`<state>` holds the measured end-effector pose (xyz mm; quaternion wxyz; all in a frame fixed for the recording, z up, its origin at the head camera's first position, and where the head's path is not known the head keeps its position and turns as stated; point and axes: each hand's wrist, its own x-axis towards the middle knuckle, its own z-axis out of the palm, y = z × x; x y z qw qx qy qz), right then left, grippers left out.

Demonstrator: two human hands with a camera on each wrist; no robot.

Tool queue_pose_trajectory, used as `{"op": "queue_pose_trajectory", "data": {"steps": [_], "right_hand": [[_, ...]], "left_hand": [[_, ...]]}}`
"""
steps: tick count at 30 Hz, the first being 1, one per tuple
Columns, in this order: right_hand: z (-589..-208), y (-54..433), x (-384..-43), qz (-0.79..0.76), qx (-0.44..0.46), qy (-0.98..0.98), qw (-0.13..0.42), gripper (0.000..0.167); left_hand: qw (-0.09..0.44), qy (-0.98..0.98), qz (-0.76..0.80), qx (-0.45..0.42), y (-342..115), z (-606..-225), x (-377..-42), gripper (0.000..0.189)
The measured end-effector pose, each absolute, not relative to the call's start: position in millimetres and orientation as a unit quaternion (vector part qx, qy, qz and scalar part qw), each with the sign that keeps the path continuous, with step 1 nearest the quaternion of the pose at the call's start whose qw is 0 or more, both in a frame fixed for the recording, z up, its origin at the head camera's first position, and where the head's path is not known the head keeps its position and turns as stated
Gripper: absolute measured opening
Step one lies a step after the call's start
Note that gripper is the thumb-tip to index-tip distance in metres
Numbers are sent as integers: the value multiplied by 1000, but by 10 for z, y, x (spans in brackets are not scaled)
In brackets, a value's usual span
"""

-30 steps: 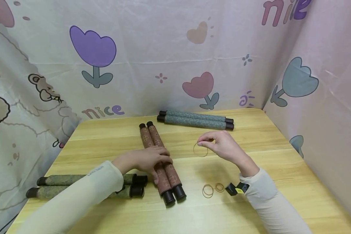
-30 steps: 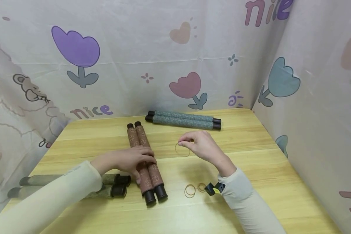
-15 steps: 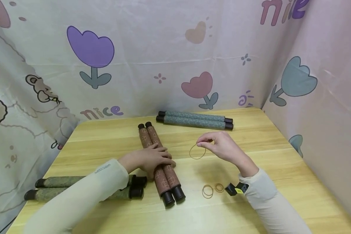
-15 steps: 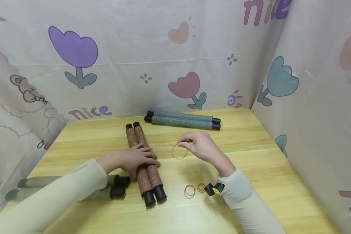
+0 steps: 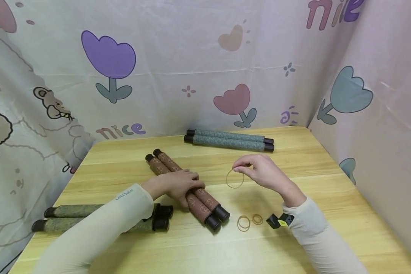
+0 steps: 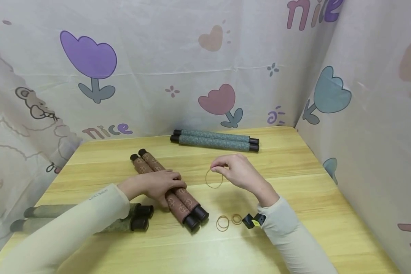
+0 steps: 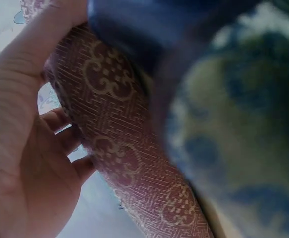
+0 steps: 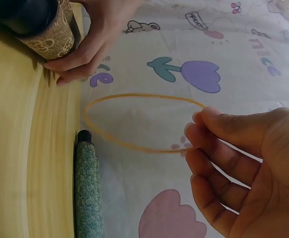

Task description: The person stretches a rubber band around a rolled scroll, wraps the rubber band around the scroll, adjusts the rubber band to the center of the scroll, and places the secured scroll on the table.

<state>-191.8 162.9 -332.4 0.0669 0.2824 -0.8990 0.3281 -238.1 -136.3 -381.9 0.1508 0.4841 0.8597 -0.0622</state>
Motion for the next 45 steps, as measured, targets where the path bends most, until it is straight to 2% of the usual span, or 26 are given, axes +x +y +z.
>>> {"op": "queue_pose_trajectory", "data": {"steps": [9,26,37,45], "right_hand": [[-3195,1680,-1894,302,309,-898,82,8],[-2991,1615,-1697,323,354,-875,72,8],[-2999,1520,-1642,339,389,-854,62,8],[-3014,1530,-1677,341,354,-870,48,8]], "left_hand": [[133,862,-51,487,-1379,-3835,-2437,85],[96,898,46,427,-1407,-3815,-2559,92],[74,909,104,396,-1381,-3734,-2533,90],[62,912,128,385,-1339,-3629,-2467,90]]}}
